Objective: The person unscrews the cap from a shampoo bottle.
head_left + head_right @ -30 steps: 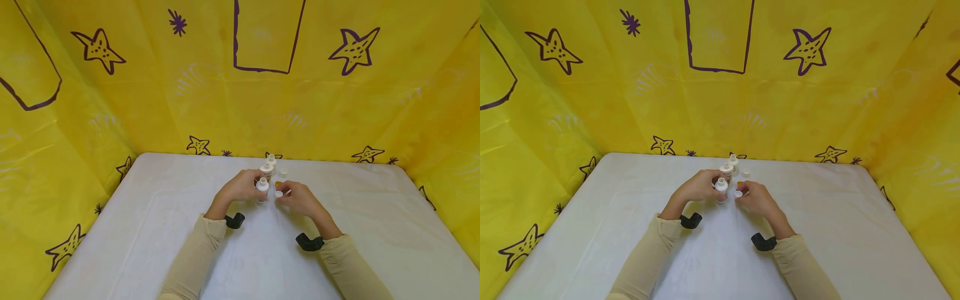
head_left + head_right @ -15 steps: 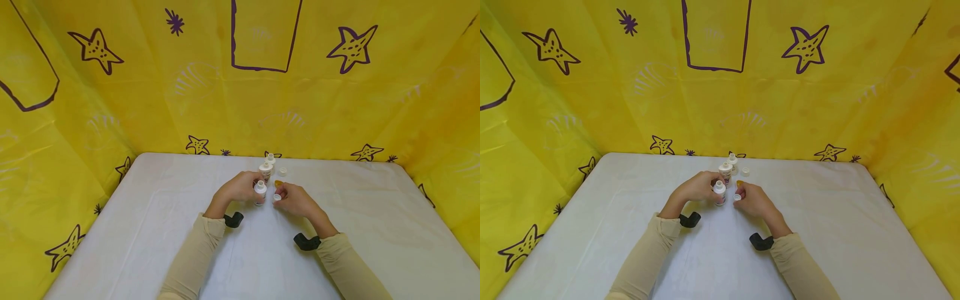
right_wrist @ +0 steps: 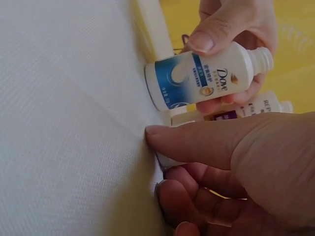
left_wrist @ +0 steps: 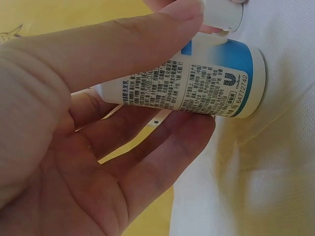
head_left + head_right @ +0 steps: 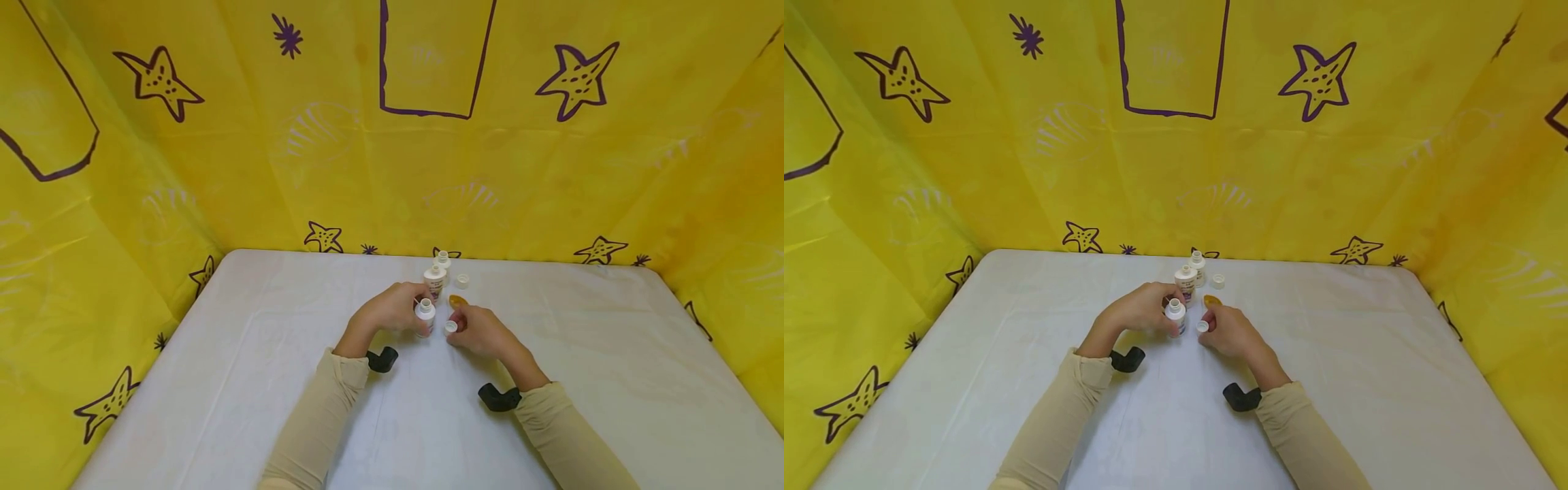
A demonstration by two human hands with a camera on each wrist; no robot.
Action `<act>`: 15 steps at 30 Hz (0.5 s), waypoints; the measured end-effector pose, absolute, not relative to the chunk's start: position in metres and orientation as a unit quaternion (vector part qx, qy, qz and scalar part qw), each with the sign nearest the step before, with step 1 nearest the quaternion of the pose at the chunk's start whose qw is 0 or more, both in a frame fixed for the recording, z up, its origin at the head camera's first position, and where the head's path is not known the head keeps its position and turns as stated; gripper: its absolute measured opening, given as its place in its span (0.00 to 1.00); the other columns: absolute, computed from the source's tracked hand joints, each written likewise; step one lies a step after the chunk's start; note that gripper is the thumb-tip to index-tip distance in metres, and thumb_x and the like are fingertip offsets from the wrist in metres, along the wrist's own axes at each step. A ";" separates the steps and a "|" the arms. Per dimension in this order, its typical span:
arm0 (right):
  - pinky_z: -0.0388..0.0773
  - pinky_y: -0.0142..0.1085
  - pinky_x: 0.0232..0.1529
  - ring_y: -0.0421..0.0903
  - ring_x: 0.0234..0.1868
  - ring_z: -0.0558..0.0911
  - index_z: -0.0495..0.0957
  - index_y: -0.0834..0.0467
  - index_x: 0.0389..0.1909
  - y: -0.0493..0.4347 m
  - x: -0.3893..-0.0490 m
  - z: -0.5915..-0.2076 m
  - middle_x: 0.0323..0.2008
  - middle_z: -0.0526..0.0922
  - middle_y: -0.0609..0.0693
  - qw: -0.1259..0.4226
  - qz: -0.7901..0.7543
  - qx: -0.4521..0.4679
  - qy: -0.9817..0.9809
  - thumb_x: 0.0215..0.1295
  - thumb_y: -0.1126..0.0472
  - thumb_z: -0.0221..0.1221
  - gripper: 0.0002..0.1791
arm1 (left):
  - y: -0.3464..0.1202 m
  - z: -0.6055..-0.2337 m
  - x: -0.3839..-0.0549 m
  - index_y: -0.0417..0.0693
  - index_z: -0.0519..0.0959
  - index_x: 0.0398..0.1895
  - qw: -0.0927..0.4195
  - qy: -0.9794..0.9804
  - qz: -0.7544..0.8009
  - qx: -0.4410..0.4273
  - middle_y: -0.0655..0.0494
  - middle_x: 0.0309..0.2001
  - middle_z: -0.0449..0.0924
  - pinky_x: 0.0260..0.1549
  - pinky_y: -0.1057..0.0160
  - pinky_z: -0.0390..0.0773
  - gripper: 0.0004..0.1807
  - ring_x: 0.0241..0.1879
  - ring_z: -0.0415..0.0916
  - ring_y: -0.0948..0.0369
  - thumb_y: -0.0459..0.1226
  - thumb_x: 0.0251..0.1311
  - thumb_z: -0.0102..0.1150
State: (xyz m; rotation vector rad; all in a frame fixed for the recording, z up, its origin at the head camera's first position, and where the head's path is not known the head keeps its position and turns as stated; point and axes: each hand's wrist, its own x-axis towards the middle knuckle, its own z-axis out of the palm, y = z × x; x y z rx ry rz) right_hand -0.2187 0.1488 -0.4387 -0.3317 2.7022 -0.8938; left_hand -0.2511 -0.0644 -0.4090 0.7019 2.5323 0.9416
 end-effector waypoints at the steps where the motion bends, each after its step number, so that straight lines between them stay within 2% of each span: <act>1: 0.71 0.34 0.36 0.45 0.33 0.75 0.79 0.59 0.39 0.149 -0.219 -0.440 0.30 0.78 0.49 0.138 -0.307 -0.114 0.935 0.59 0.60 0.71 0.13 | -0.065 -0.409 -0.251 0.50 0.80 0.46 0.177 0.893 0.333 0.246 0.55 0.48 0.84 0.47 0.63 0.77 0.23 0.44 0.77 0.60 0.35 0.46 0.80; 9: 0.69 0.34 0.35 0.45 0.33 0.74 0.79 0.59 0.42 0.151 -0.218 -0.439 0.30 0.76 0.50 0.149 -0.306 -0.116 0.933 0.59 0.60 0.70 0.14 | -0.065 -0.404 -0.248 0.51 0.80 0.48 0.203 0.891 0.335 0.230 0.54 0.51 0.83 0.49 0.60 0.78 0.23 0.44 0.78 0.58 0.37 0.49 0.79; 15: 0.74 0.34 0.36 0.46 0.36 0.77 0.79 0.60 0.51 0.169 -0.218 -0.427 0.38 0.81 0.52 0.151 -0.320 -0.098 0.930 0.59 0.56 0.71 0.21 | -0.079 -0.394 -0.243 0.50 0.80 0.56 0.228 0.899 0.306 0.217 0.54 0.53 0.83 0.53 0.56 0.79 0.28 0.46 0.80 0.58 0.40 0.50 0.79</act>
